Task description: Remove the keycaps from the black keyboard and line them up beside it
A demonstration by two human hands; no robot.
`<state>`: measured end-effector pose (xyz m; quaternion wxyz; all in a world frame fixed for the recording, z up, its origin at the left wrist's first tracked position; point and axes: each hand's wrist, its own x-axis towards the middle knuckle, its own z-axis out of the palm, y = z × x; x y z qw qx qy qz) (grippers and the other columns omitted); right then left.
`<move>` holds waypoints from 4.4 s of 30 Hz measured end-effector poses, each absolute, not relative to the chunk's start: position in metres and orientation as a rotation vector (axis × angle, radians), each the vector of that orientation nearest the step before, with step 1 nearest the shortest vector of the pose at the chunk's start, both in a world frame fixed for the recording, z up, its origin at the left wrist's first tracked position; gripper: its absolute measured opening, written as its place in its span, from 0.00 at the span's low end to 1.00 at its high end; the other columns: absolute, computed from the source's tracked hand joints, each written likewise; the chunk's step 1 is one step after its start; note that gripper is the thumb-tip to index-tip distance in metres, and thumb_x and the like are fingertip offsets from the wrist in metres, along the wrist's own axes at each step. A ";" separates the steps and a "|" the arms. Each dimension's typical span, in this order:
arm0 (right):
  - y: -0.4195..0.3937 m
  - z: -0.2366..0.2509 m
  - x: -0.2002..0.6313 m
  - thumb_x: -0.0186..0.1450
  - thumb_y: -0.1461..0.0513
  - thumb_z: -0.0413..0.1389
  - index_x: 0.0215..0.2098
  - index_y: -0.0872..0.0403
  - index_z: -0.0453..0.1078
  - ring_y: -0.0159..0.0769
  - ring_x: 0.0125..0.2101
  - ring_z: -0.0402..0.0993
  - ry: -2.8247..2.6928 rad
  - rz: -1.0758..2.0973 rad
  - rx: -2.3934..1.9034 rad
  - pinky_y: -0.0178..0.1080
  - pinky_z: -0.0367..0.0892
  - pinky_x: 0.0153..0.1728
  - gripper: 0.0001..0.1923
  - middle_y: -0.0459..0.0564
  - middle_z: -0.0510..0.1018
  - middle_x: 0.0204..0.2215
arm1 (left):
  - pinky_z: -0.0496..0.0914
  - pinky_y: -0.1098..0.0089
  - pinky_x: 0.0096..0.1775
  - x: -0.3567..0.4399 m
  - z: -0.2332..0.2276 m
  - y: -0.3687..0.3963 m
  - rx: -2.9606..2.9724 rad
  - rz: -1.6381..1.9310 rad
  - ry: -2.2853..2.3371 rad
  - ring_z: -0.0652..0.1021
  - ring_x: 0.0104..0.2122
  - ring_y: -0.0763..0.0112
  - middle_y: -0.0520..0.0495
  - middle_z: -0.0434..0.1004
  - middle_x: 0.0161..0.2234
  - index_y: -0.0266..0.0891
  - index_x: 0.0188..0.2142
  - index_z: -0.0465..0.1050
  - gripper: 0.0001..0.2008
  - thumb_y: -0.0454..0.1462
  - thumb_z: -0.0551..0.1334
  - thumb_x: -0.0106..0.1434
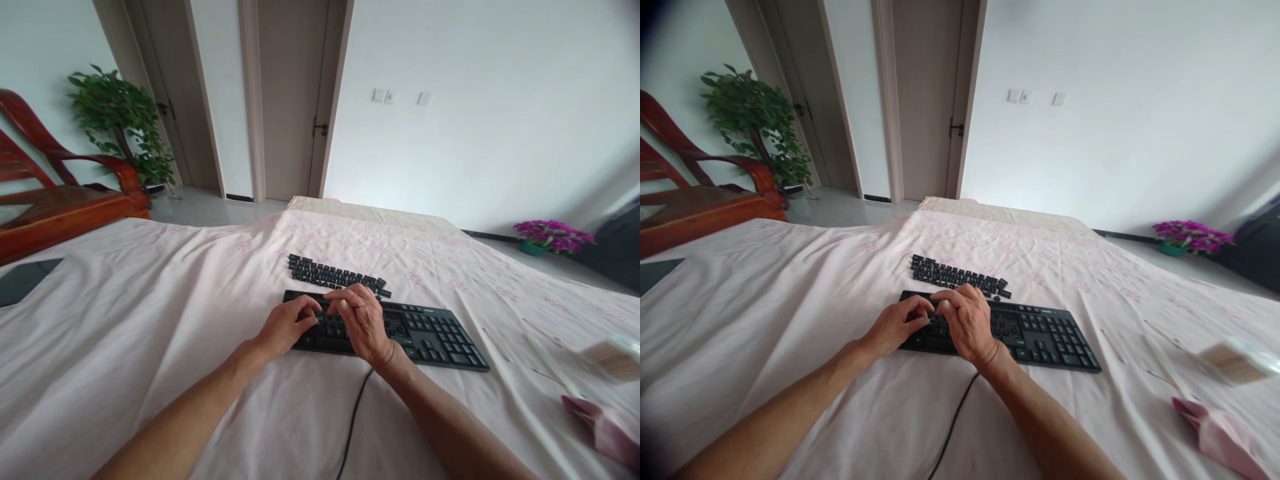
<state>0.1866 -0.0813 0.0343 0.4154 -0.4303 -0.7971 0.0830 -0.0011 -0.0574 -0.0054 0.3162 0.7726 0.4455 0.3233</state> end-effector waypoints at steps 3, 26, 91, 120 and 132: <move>-0.075 0.040 0.189 0.70 0.62 0.44 0.46 0.51 0.71 0.37 0.39 0.71 -2.111 0.099 -1.260 0.39 0.62 0.44 0.14 0.48 0.78 0.30 | 0.66 0.73 0.37 -0.002 -0.008 -0.056 1.974 0.889 1.152 0.74 0.32 0.72 0.55 0.74 0.31 0.44 0.43 0.69 0.12 0.35 0.59 0.58; -0.070 0.017 0.176 0.63 0.62 0.56 0.36 0.48 0.77 0.34 0.35 0.74 -2.050 0.380 -1.367 0.32 0.63 0.36 0.07 0.46 0.79 0.34 | 0.69 0.69 0.39 0.000 -0.018 -0.047 1.625 1.069 0.912 0.76 0.34 0.71 0.50 0.74 0.35 0.44 0.62 0.51 0.36 0.33 0.63 0.57; 0.038 0.069 0.177 0.72 0.53 0.38 0.43 0.50 0.75 0.32 0.38 0.74 -2.156 0.320 -1.558 0.31 0.62 0.40 0.24 0.47 0.80 0.37 | 0.62 0.59 0.54 -0.006 -0.026 -0.043 1.977 1.358 1.414 0.70 0.50 0.61 0.45 0.72 0.49 0.42 0.51 0.67 0.20 0.30 0.57 0.59; -0.082 0.031 0.195 0.69 0.60 0.48 0.32 0.54 0.72 0.32 0.31 0.72 -2.093 0.734 -1.137 0.31 0.63 0.34 0.13 0.46 0.77 0.29 | 0.63 0.70 0.38 0.019 -0.009 -0.076 2.308 0.855 1.273 0.73 0.36 0.68 0.52 0.75 0.32 0.42 0.32 0.74 0.03 0.35 0.61 0.61; -0.081 0.015 0.189 0.70 0.56 0.46 0.29 0.54 0.69 0.31 0.29 0.72 -2.089 0.683 -1.095 0.32 0.63 0.34 0.17 0.45 0.76 0.26 | 0.60 0.71 0.34 0.022 -0.004 -0.075 2.301 0.746 1.335 0.72 0.34 0.68 0.53 0.76 0.30 0.44 0.27 0.74 0.06 0.40 0.61 0.60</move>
